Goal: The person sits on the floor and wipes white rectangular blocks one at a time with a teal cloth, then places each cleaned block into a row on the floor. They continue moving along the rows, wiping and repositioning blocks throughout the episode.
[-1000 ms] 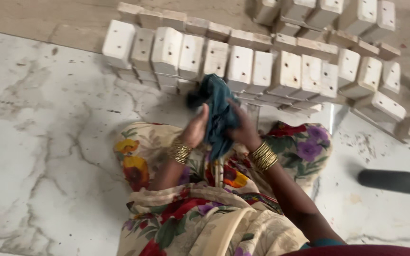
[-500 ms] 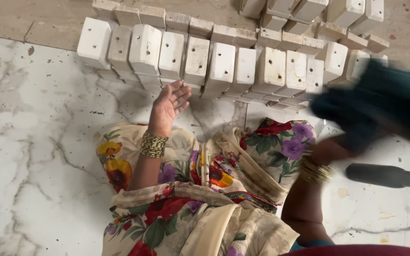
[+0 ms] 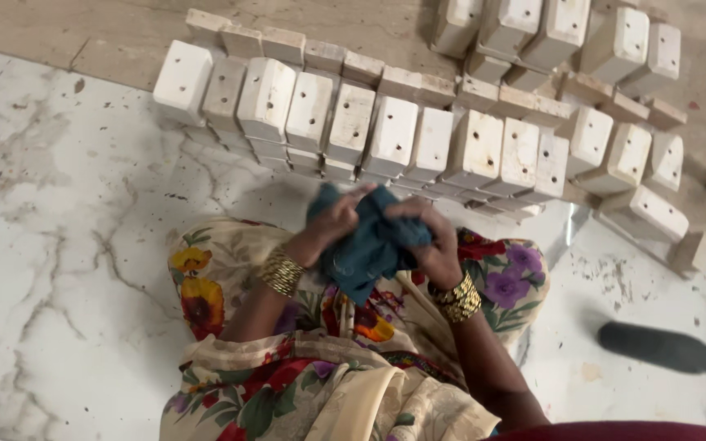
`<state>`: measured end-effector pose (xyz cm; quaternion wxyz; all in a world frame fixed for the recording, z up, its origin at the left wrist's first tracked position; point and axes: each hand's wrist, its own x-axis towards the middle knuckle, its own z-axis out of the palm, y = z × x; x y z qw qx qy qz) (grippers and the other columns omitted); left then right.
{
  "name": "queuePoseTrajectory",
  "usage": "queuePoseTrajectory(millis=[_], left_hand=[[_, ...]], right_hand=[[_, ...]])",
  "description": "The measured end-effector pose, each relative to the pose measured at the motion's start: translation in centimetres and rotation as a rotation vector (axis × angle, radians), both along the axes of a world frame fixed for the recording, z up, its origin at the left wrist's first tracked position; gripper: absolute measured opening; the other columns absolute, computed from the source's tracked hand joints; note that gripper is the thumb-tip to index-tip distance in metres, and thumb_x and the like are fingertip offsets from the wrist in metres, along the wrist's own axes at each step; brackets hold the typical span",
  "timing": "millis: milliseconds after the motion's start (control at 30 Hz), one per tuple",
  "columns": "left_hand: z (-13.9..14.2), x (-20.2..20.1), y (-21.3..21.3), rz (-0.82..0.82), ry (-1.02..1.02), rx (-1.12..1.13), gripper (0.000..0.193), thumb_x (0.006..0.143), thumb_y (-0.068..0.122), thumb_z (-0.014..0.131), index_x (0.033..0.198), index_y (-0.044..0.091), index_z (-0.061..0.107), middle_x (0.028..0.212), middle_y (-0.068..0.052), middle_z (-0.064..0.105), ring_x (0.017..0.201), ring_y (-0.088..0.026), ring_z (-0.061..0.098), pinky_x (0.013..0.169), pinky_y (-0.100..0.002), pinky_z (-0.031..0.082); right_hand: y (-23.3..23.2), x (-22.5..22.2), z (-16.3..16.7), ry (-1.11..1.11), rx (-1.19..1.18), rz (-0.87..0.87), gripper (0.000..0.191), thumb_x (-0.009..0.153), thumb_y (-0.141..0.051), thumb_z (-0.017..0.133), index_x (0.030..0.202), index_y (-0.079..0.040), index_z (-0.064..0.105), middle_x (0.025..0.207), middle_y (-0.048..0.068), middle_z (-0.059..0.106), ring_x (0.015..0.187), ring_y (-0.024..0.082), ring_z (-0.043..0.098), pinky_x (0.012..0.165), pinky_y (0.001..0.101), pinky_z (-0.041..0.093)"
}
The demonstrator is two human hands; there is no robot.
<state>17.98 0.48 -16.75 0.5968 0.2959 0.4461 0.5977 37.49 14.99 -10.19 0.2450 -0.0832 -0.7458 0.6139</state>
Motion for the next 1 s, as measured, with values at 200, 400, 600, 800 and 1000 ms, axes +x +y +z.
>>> queuePoseTrajectory(millis=[200, 400, 600, 800, 1000], left_hand=[[-1.9, 1.1, 5.1, 0.374, -0.174, 0.206, 0.066, 0.099, 0.025, 0.067, 0.155, 0.001, 0.041, 0.147, -0.015, 0.055, 0.133, -0.027, 0.058, 0.110, -0.041, 0.054], [3.0, -0.5, 9.6, 0.388, 1.021, 0.041, 0.073, 0.091, 0.017, 0.073, 0.153, 0.003, 0.039, 0.153, -0.024, 0.039, 0.144, -0.041, 0.035, 0.115, -0.053, 0.033], [6.4, 4.6, 18.8, 0.321, 1.297, 0.402, 0.110, 0.088, 0.047, 0.086, 0.165, 0.013, 0.015, 0.164, -0.019, 0.027, 0.153, -0.040, 0.028, 0.129, -0.054, 0.025], [4.8, 6.5, 27.2, 0.022, 1.401, 0.163, 0.172, 0.040, 0.067, 0.102, 0.155, 0.019, -0.016, 0.158, -0.042, 0.005, 0.145, -0.061, 0.013, 0.118, -0.063, 0.020], [3.6, 6.8, 28.4, -0.018, 1.473, 0.131, 0.175, 0.033, 0.056, 0.105, 0.158, 0.025, -0.014, 0.161, -0.039, 0.005, 0.146, -0.061, 0.012, 0.118, -0.069, 0.021]], right_hand=[[2.6, -5.2, 2.2, 0.003, 0.268, 0.269, 0.115, 0.075, -0.030, 0.091, 0.163, -0.007, 0.020, 0.165, 0.024, 0.020, 0.153, 0.036, 0.025, 0.123, 0.0465, 0.029], [4.6, -7.6, -4.3, 0.118, 0.210, -0.091, 0.083, 0.089, -0.010, 0.072, 0.162, -0.010, 0.032, 0.159, 0.020, 0.043, 0.152, 0.035, 0.043, 0.127, 0.0457, 0.037], [4.8, -5.7, -6.9, -0.164, 0.713, -0.004, 0.060, 0.094, -0.027, 0.070, 0.150, -0.018, 0.052, 0.155, 0.020, 0.049, 0.140, 0.035, 0.050, 0.116, 0.0446, 0.042], [2.8, -5.4, -7.0, -0.138, 0.886, 0.359, 0.061, 0.097, -0.040, 0.060, 0.152, -0.016, 0.046, 0.153, 0.010, 0.055, 0.140, 0.028, 0.052, 0.118, 0.0445, 0.040], [2.2, -6.4, -7.8, -0.142, 0.930, 0.384, 0.063, 0.096, -0.039, 0.059, 0.152, -0.013, 0.048, 0.145, 0.013, 0.056, 0.135, 0.032, 0.050, 0.112, 0.0477, 0.040]])
